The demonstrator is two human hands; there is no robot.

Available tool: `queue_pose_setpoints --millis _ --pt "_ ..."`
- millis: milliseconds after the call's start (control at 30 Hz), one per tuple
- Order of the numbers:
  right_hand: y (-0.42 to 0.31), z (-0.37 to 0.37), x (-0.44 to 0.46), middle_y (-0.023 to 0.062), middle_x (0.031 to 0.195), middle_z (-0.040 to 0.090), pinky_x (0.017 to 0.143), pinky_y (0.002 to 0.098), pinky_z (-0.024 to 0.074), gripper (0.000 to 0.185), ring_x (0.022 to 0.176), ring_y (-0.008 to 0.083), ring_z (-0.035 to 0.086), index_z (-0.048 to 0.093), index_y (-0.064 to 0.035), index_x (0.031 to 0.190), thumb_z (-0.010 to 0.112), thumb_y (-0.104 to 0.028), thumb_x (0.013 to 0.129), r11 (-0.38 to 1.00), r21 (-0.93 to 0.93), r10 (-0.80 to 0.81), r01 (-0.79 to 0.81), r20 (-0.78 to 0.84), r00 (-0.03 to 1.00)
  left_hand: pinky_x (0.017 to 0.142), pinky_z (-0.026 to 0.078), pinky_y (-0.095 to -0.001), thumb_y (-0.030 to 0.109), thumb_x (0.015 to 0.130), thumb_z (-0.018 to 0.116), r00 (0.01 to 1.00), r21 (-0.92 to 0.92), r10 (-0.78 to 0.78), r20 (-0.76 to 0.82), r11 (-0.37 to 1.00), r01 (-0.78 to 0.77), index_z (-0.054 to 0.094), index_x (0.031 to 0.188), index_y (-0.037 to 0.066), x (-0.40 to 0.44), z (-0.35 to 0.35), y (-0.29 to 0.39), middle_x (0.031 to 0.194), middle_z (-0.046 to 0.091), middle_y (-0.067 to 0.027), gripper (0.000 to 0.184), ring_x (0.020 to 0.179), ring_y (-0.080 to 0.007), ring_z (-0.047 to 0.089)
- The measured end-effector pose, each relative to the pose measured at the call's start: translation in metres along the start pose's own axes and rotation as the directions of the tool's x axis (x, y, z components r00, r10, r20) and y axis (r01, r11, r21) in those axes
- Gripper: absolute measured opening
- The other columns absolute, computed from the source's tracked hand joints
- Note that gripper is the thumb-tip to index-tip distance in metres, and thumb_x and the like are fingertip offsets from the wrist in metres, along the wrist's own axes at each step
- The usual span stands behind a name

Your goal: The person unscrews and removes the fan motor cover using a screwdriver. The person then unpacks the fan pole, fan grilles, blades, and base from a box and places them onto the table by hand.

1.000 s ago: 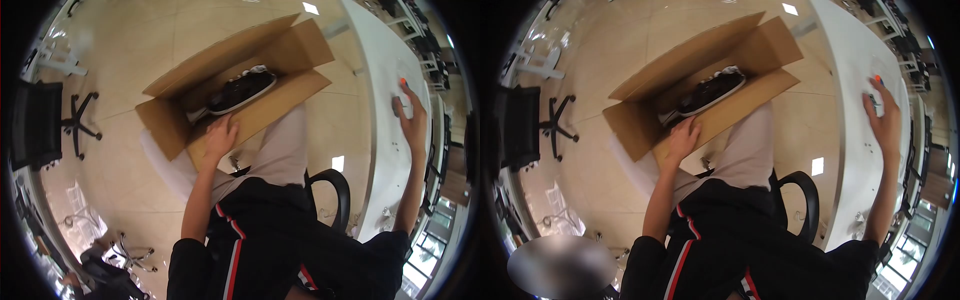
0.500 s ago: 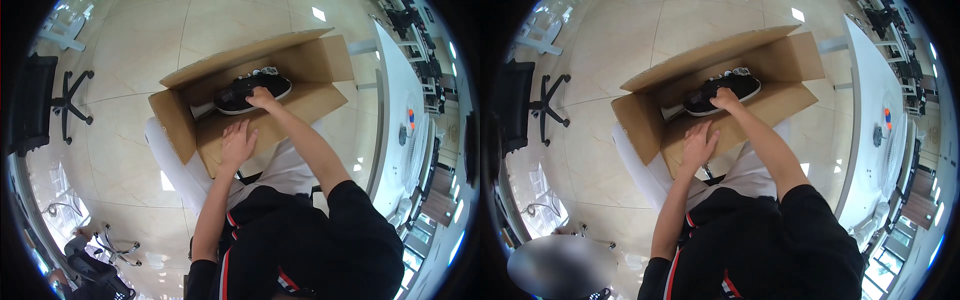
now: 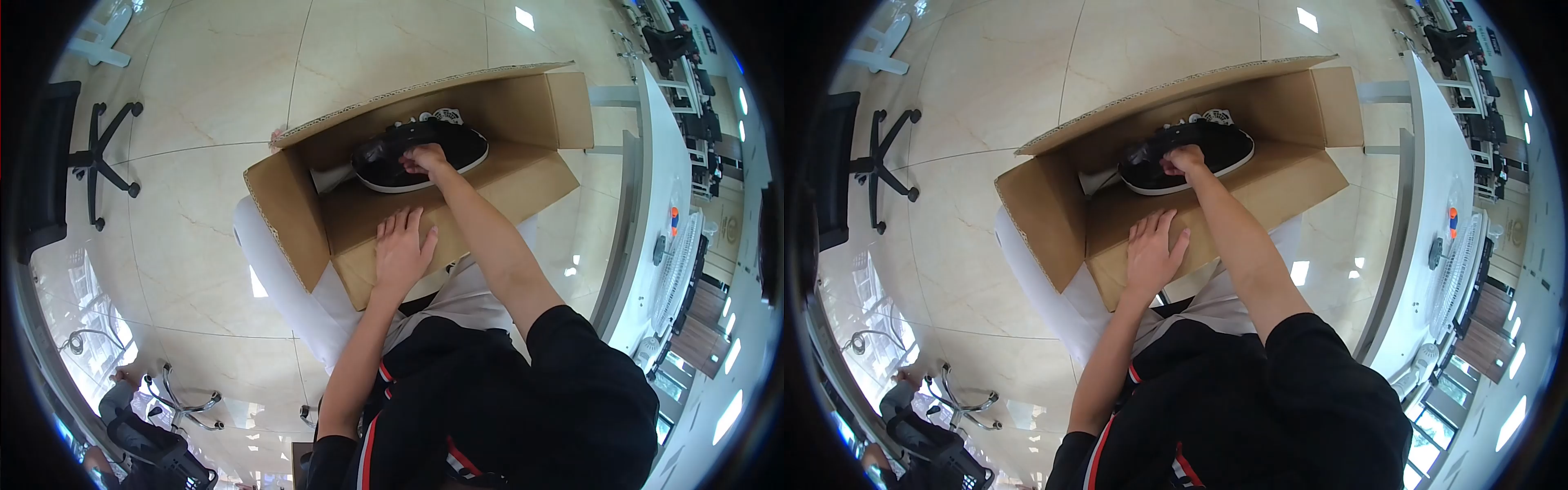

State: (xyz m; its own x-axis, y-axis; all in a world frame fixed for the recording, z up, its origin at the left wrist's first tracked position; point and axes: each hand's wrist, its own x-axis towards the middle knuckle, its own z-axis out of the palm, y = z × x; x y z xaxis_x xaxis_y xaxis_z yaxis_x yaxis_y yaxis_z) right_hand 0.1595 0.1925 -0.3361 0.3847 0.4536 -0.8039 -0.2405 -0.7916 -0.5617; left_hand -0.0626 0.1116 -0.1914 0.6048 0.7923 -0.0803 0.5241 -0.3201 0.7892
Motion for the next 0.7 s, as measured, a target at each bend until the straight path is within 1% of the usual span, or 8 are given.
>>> queue_pose_setpoints --millis 100,200,300,400,467,500,600,700 --pt "-0.009 0.003 -0.018 0.0171 0.097 0.076 0.069 0.0336 0.0647 0.017 0.078 0.0211 0.073 0.071 0.0054 0.107 0.064 -0.005 0.095 0.994 0.029 -0.100 0.101 -0.047 0.994 0.109 0.042 -0.0499 0.032 0.096 0.064 1.000 -0.003 0.004 0.002 1.000 -0.004 0.062 0.130 -0.002 0.000 -0.001 0.000 0.130 0.064 -0.0236 0.048 0.122 -0.0396 0.059" --pt "-0.020 -0.006 -0.065 0.0158 0.097 0.075 0.069 0.0333 0.0643 0.022 0.079 0.0199 0.072 0.068 0.0057 0.114 0.065 -0.007 0.096 0.978 0.051 -0.198 0.202 -0.075 0.977 0.107 0.043 -0.0479 0.031 0.096 0.066 0.999 -0.041 -0.034 -0.035 0.999 0.032 0.064 0.128 0.000 0.000 0.003 -0.001 0.128 0.067 -0.0208 0.044 0.122 -0.0386 0.060" --pt "-0.017 -0.028 -0.118 0.0173 0.100 0.075 0.064 0.0334 0.0630 0.029 0.075 0.0203 0.072 0.066 0.0082 0.119 0.067 -0.007 0.095 0.933 0.208 -0.278 0.293 -0.099 0.956 0.103 0.046 -0.0447 0.025 0.097 0.066 0.994 -0.166 -0.095 -0.050 0.982 0.085 0.068 0.122 0.000 0.001 -0.003 0.003 0.121 0.070 -0.0199 0.035 0.116 -0.0376 0.064" --pt "-0.018 -0.054 -0.190 0.0173 0.106 0.075 0.070 0.0316 0.0605 0.036 0.077 0.0169 0.070 0.063 0.0063 0.125 0.068 -0.014 0.096 0.870 0.347 -0.334 0.350 -0.108 0.936 0.098 0.051 -0.0434 0.019 0.098 0.065 0.972 -0.296 -0.134 -0.192 0.952 0.072 0.070 0.116 0.000 -0.004 -0.019 0.013 0.115 0.073 -0.0171 0.026 0.108 -0.0343 0.068" --pt "-0.007 -0.072 -0.231 0.0181 0.110 0.075 0.074 0.0318 0.0592 0.037 0.081 0.0162 0.069 0.064 0.0052 0.127 0.069 -0.017 0.097 0.801 0.466 -0.368 0.374 -0.110 0.923 0.094 0.053 -0.0388 0.017 0.099 0.065 0.955 -0.377 -0.162 -0.249 0.924 0.058 0.072 0.111 -0.001 -0.012 -0.043 0.037 0.110 0.074 -0.0157 0.022 0.102 -0.0293 0.070" --pt "0.001 -0.081 -0.249 0.0184 0.111 0.075 0.075 0.0319 0.0586 0.038 0.080 0.0163 0.068 0.064 0.0052 0.128 0.069 -0.018 0.097 0.788 0.487 -0.369 0.377 -0.116 0.922 0.091 0.053 -0.0365 0.016 0.100 0.065 0.945 -0.417 -0.178 -0.273 0.907 0.050 0.073 0.108 -0.001 -0.018 -0.051 0.045 0.108 0.075 -0.0151 0.021 0.099 -0.0267 0.071" --pt "0.027 -0.102 -0.292 0.0194 0.113 0.076 0.075 0.0322 0.0571 0.041 0.079 0.0167 0.068 0.065 0.0048 0.131 0.068 -0.019 0.098 0.748 0.549 -0.378 0.374 -0.112 0.919 0.089 0.053 -0.0324 0.011 0.099 0.065 0.949 -0.540 -0.220 -0.225 0.839 0.066 0.073 0.105 -0.001 -0.042 -0.061 0.049 0.104 0.076 -0.0134 0.016 0.095 -0.0206 0.070" --pt "0.049 -0.123 -0.312 0.0200 0.111 0.076 0.074 0.0318 0.0563 0.041 0.077 0.0171 0.068 0.066 0.0040 0.132 0.067 -0.017 0.097 0.704 0.618 -0.405 0.351 -0.057 0.912 0.088 0.053 -0.0313 0.007 0.098 0.063 0.948 -0.554 -0.270 -0.169 0.822 0.135 0.072 0.104 -0.003 -0.069 -0.063 0.064 0.101 0.077 -0.0117 0.015 0.095 -0.0186 0.069"
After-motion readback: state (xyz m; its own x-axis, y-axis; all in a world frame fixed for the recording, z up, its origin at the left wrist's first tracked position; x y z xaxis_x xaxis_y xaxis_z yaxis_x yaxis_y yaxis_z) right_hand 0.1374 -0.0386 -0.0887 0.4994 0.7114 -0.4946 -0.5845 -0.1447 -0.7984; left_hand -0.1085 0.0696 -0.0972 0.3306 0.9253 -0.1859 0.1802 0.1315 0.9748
